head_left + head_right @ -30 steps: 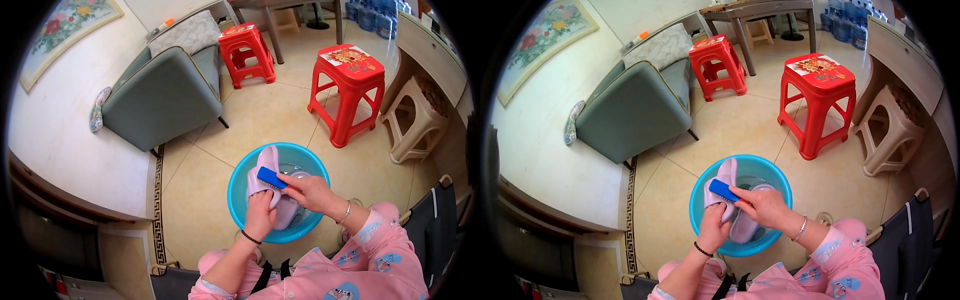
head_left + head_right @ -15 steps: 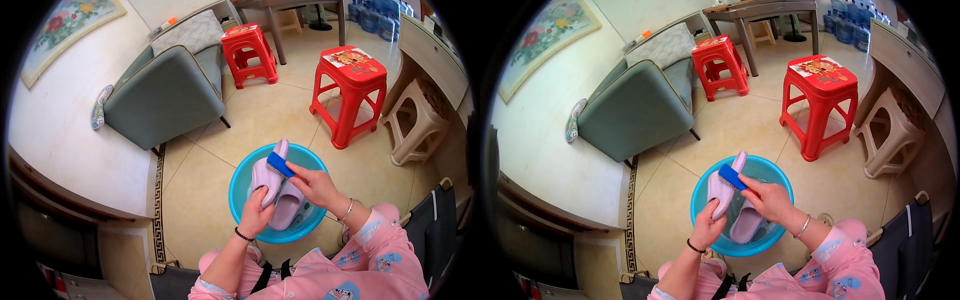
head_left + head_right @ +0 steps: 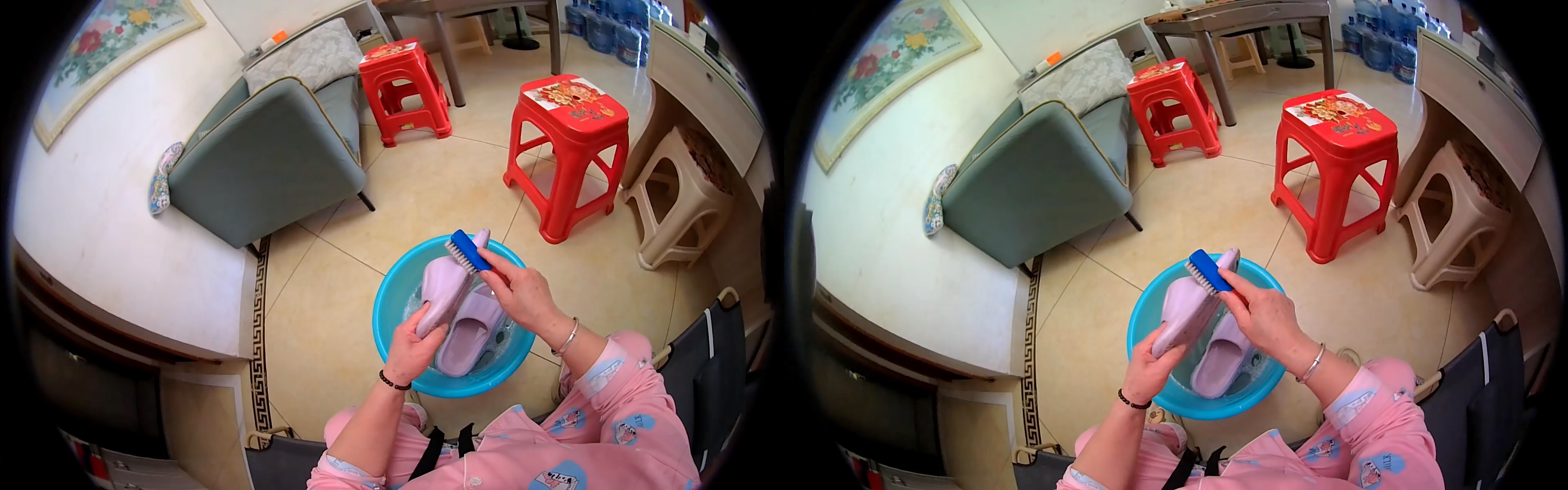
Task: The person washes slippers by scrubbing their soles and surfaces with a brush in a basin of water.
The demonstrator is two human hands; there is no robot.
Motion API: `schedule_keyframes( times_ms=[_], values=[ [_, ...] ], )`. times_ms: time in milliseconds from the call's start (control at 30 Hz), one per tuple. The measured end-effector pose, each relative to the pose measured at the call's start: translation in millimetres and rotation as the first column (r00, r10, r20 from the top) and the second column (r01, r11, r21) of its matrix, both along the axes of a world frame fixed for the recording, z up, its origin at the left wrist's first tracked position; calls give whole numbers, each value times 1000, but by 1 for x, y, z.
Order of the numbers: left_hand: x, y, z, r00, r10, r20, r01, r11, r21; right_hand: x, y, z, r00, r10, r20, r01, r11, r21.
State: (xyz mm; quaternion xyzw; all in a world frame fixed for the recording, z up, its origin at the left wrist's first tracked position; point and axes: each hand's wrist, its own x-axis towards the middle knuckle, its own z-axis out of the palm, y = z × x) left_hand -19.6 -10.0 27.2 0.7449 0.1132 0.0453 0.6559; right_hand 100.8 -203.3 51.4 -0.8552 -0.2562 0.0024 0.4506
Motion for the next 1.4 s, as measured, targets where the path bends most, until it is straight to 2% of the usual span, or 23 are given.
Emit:
schedule_keyframes(
  times_ms=[67, 133, 200, 233, 267, 333, 367, 433, 533, 667, 733, 767, 867, 900, 967, 1000, 1067, 1133, 1233, 1300, 1333, 1367, 1400],
  values=[
    [1, 0, 1, 1000, -13, 16, 12, 999, 37, -2, 0, 0, 999, 34, 2, -34, 999, 43],
    [0, 0, 2, 998, 13, 59, -22, 987, 157, -8, 0, -1, 998, 68, 5, -68, 994, 85],
    [1, -2, 10, 999, 5, 47, -14, 981, 196, -17, 1, -2, 957, 253, 142, -272, 953, 136],
    [2, -2, 12, 999, -2, 35, -6, 972, 234, -22, 0, 5, 944, 308, 115, -321, 939, 125],
    [2, -2, 11, 999, -2, 33, -6, 972, 233, -23, -1, 6, 945, 308, 113, -321, 939, 125],
    [2, -3, 7, 988, 12, 154, -72, 917, 391, -22, -1, 7, 946, 293, 136, -302, 952, 46],
    [2, -3, 7, 988, 12, 154, -72, 917, 391, -19, -1, 5, 946, 293, 136, -301, 952, 46],
    [2, -5, 9, 970, -2, 245, -118, 873, 474, -9, 0, -4, 975, 160, 152, -160, 987, -13],
    [3, -8, 9, 954, 15, 298, -159, 871, 466, 1, -1, -18, 983, 91, 162, -74, 992, -106],
    [1, -10, 14, 973, 96, 210, -188, 856, 482, -9, 5, -24, 967, 108, 232, -107, 994, -18],
    [2, -10, 22, 984, 149, 92, -172, 923, 343, -21, 7, -15, 942, 293, 164, -312, 945, 98],
    [1, -8, 21, 984, 152, 92, -175, 923, 343, -25, 7, -12, 928, 328, 174, -350, 929, 117],
    [2, -4, 16, 989, 131, 66, -145, 931, 336, -32, 4, 0, 921, 366, 134, -373, 927, 26],
    [2, -5, 14, 985, 125, 115, -157, 928, 337, -31, 5, -3, 921, 366, 133, -373, 928, 26],
    [2, -6, 14, 979, 119, 163, -169, 926, 337, -24, 8, -12, 954, 228, 196, -251, 963, 102],
    [2, -6, 14, 975, 110, 193, -179, 905, 387, -21, 8, -13, 954, 227, 197, -250, 963, 102],
    [4, -7, 13, 970, 89, 226, -182, 881, 437, -12, 7, -8, 985, 98, 139, -110, 990, 86],
    [4, -7, 7, 942, 64, 331, -210, 878, 429, -7, 2, -3, 995, 68, 73, -70, 997, 34],
    [2, -8, 7, 965, 95, 245, -185, 909, 375, -4, 0, -7, 999, 34, 20, -34, 999, -11],
    [2, -8, 9, 966, 107, 234, -190, 910, 368, -11, 4, -8, 979, 169, 118, -190, 960, 203],
    [2, -8, 11, 968, 118, 222, -195, 912, 361, -14, 4, -5, 978, 174, 118, -195, 960, 202],
    [2, -8, 13, 967, 123, 222, -198, 912, 360, -20, 2, 2, 960, 270, 77, -279, 948, 157],
    [2, -8, 16, 972, 139, 191, -185, 950, 251, -23, 1, 8, 932, 361, 31, -362, 925, 115]
  ],
)
